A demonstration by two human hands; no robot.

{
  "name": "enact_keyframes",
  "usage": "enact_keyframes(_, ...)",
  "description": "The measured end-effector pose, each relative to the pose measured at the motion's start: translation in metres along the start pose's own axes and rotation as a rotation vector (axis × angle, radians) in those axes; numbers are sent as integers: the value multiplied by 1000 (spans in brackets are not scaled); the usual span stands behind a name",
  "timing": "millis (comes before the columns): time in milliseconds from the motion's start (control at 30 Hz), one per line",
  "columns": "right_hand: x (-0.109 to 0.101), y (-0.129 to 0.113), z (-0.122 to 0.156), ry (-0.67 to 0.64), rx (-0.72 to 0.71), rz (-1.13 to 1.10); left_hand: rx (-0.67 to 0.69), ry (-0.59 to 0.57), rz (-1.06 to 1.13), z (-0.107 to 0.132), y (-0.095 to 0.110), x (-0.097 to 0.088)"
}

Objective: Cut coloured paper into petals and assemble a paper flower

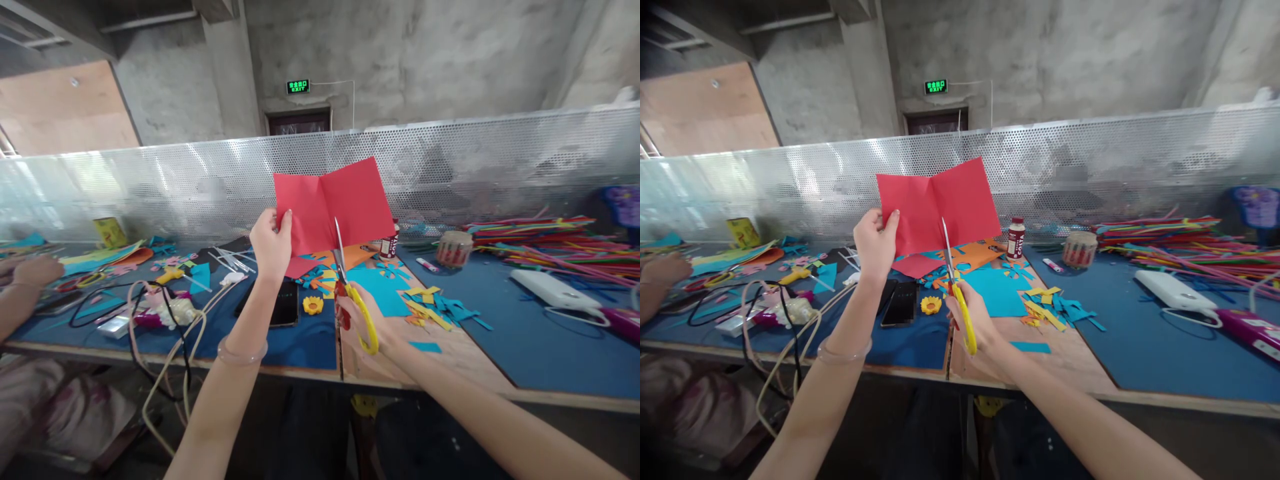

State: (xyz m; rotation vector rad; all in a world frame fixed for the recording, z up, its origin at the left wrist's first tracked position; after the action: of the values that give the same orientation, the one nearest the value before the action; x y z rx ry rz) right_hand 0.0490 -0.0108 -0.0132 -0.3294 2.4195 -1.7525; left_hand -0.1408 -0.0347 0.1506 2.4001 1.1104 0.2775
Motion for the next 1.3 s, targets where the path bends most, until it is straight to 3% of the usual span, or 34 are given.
enact_keyframes(400, 1, -4, 1, -15, 2, 29, 78, 41, 8, 6, 15, -3)
enact_keyframes(667, -1, 3, -1, -11, -7, -80, 143, 56, 44, 6, 16, -3)
enact_keyframes(1300, -1, -1, 0, -42, -32, -8, 146, 89, 41, 6, 21, -7)
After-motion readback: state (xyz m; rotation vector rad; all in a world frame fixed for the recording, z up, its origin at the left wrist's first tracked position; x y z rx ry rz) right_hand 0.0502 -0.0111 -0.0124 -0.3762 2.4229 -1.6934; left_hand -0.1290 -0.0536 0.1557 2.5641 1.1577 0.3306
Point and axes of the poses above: each hand's wrist, its own z-axis away from the middle knuckle, its own x-axis out of the palm, y = z × x, the point moved 7 cm from there along -z, towards the middle knuckle
